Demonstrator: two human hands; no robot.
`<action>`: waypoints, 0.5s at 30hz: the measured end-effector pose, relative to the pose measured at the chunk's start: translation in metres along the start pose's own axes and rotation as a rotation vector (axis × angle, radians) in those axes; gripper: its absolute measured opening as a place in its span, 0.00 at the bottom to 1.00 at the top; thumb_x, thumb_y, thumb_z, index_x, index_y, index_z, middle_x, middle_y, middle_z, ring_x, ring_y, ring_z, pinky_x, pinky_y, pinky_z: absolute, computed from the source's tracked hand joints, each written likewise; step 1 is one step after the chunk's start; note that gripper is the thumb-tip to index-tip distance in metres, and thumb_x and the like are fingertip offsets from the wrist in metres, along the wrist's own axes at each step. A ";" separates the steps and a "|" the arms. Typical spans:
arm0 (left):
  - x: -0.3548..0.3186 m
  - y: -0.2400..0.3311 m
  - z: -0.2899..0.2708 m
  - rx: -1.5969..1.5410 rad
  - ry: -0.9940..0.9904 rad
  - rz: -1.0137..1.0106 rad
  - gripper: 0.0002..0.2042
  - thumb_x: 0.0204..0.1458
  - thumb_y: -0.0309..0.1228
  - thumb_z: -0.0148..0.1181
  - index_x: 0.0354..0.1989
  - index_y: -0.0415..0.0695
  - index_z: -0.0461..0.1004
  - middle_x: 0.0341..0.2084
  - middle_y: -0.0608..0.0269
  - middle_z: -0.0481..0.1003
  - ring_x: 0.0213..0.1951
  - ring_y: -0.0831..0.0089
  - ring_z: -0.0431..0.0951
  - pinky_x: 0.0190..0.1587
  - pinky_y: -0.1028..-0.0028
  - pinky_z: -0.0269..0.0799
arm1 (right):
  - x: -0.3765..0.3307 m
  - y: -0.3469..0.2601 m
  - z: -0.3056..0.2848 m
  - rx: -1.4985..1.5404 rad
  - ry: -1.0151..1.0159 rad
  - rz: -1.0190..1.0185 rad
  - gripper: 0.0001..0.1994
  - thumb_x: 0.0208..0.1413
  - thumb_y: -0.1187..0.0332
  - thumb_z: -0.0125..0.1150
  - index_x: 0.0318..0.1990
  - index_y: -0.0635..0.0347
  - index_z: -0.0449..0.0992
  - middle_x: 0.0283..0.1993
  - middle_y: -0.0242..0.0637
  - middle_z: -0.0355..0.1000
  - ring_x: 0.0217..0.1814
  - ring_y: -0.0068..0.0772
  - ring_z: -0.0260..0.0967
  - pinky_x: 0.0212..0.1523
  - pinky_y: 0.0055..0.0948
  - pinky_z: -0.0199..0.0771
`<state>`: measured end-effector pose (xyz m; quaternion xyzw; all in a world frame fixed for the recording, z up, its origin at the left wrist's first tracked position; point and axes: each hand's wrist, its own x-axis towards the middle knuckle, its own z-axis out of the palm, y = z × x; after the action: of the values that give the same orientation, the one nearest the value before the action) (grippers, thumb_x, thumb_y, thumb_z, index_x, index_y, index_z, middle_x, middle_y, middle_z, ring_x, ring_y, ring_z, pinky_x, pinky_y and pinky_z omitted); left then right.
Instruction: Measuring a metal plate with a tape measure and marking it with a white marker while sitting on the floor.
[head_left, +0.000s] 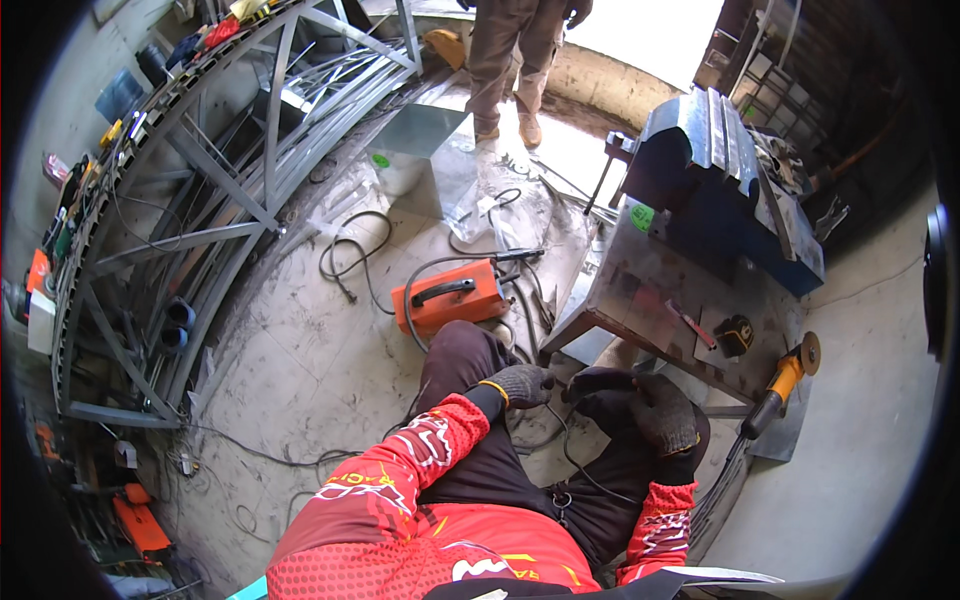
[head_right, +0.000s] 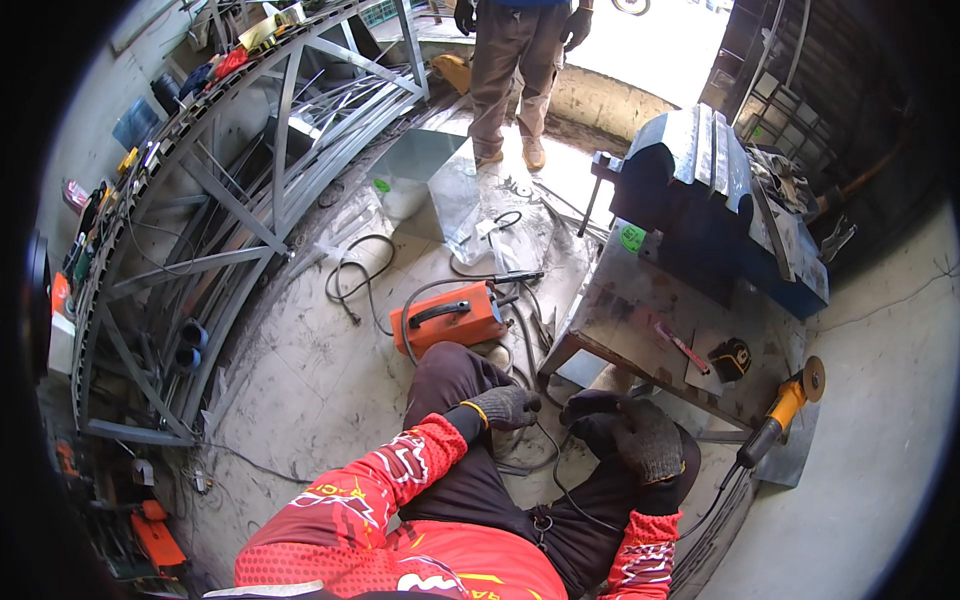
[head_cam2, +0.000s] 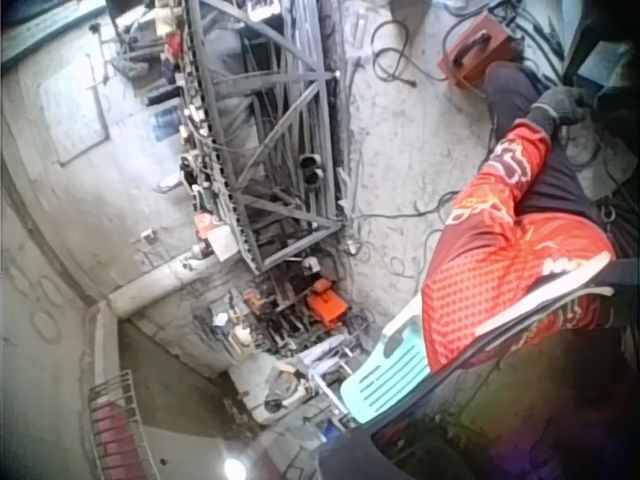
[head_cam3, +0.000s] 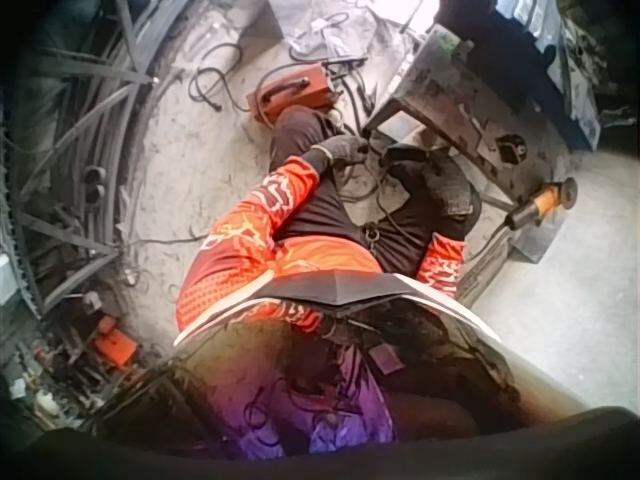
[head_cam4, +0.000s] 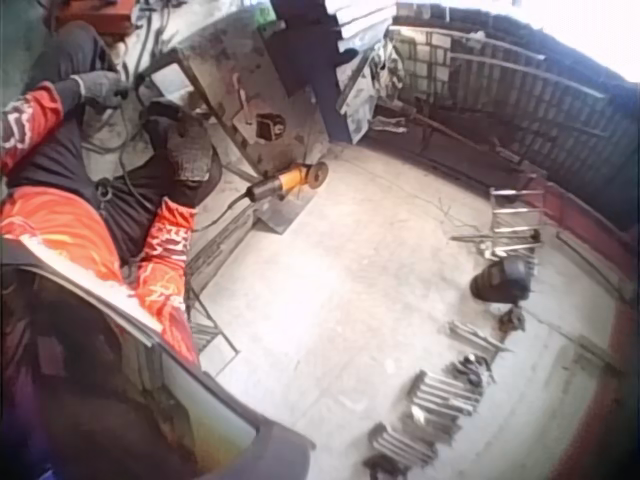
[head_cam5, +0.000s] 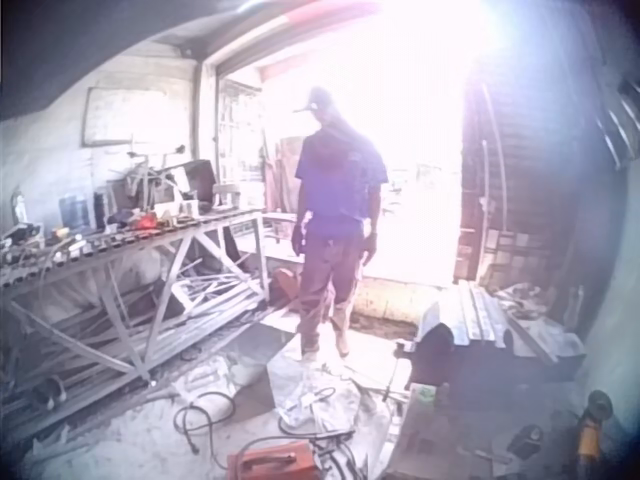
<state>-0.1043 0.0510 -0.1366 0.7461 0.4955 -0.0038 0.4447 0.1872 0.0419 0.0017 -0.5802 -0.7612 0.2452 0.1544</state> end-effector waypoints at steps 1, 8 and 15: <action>0.002 -0.003 0.002 0.010 0.009 0.005 0.24 0.55 0.44 0.58 0.56 0.42 0.77 0.50 0.41 0.79 0.53 0.45 0.80 0.56 0.55 0.75 | 0.001 -0.001 0.001 0.002 -0.004 0.005 0.18 0.51 0.63 0.65 0.50 0.57 0.82 0.46 0.45 0.80 0.49 0.50 0.79 0.51 0.45 0.78; 0.005 -0.006 0.007 -0.054 0.043 0.021 0.23 0.54 0.44 0.57 0.54 0.42 0.78 0.49 0.42 0.80 0.52 0.45 0.80 0.56 0.55 0.75 | 0.003 0.000 0.002 -0.065 -0.036 -0.027 0.18 0.54 0.62 0.65 0.51 0.60 0.82 0.48 0.50 0.80 0.52 0.54 0.78 0.55 0.44 0.76; -0.001 -0.003 0.003 -0.065 0.042 0.024 0.22 0.54 0.42 0.58 0.53 0.43 0.78 0.48 0.42 0.80 0.52 0.45 0.80 0.55 0.54 0.74 | 0.001 0.003 0.006 -0.011 -0.039 0.005 0.18 0.54 0.62 0.65 0.50 0.60 0.82 0.47 0.49 0.80 0.51 0.53 0.78 0.54 0.43 0.77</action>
<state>-0.1054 0.0488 -0.1403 0.7370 0.4958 0.0334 0.4582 0.1860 0.0420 -0.0049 -0.5782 -0.7639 0.2525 0.1358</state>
